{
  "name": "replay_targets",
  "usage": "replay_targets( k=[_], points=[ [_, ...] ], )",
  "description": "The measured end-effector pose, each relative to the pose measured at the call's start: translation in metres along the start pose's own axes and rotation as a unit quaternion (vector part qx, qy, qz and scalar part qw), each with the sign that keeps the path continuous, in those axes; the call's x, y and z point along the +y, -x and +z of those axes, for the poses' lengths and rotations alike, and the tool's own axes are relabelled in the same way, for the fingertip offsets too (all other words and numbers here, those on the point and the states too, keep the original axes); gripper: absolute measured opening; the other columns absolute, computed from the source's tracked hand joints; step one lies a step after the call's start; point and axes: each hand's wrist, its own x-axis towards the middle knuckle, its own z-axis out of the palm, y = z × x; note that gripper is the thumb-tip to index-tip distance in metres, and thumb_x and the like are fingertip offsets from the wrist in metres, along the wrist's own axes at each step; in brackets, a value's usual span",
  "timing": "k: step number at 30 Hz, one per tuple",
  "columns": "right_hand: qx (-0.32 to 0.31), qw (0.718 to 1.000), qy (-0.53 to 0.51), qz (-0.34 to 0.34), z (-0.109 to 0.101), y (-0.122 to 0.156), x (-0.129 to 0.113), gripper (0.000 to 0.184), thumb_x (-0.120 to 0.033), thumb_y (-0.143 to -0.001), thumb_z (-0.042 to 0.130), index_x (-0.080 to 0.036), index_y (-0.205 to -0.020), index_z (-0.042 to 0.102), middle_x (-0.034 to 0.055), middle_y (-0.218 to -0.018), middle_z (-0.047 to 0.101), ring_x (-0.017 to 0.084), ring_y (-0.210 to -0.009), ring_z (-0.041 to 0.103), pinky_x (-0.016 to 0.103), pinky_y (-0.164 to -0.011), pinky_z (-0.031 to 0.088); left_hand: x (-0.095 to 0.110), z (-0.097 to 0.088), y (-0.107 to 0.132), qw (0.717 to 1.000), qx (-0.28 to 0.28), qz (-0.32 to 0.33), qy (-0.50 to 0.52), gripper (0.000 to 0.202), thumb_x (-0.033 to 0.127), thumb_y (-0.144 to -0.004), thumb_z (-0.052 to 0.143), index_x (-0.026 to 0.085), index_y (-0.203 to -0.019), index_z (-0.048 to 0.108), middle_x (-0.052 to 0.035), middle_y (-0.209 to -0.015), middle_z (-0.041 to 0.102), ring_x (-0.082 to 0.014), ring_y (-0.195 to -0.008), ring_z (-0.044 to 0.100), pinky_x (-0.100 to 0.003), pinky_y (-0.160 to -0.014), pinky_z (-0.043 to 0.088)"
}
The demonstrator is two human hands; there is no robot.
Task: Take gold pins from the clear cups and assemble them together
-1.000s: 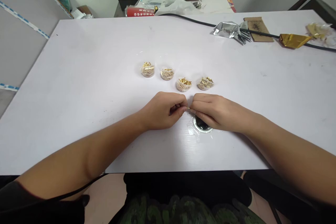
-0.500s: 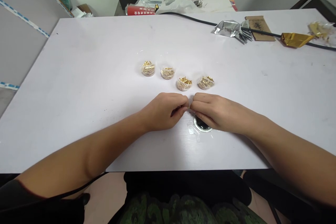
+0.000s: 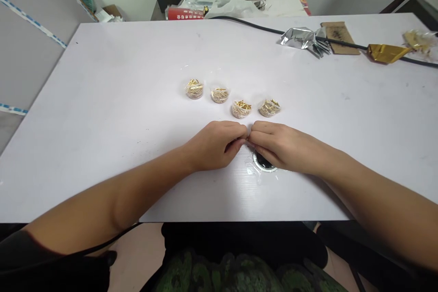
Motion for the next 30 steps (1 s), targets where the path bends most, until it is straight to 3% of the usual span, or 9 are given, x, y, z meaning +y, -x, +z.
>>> replay_targets(
  k=[18, 30],
  points=[
    [-0.051, 0.996, -0.027, 0.061, -0.0047, -0.0046, -0.0051, 0.027, -0.018, -0.097, 0.036, -0.012, -0.081, 0.057, 0.0065, -0.079, 0.051, 0.013, -0.068, 0.046, 0.026, -0.061, 0.042, -0.0008, 0.0024, 0.001, 1.0, 0.002, 0.003, -0.027, 0.019, 0.012, -0.088, 0.042, 0.016, -0.07, 0.04, 0.0012, -0.063, 0.045, -0.0107, -0.058, 0.037, -0.024, -0.057, 0.034],
    [-0.026, 0.998, -0.015, 0.058, -0.0038, -0.0015, -0.0027, 0.026, -0.022, -0.098, 0.039, -0.012, -0.084, 0.058, 0.0059, -0.078, 0.052, 0.014, -0.07, 0.047, 0.028, -0.063, 0.042, -0.0013, -0.001, 0.0018, 1.0, 0.012, 0.001, 0.006, 0.015, 0.011, -0.09, 0.044, 0.013, -0.078, 0.053, 0.0003, -0.068, 0.053, -0.01, -0.062, 0.044, -0.022, -0.06, 0.038]
  ],
)
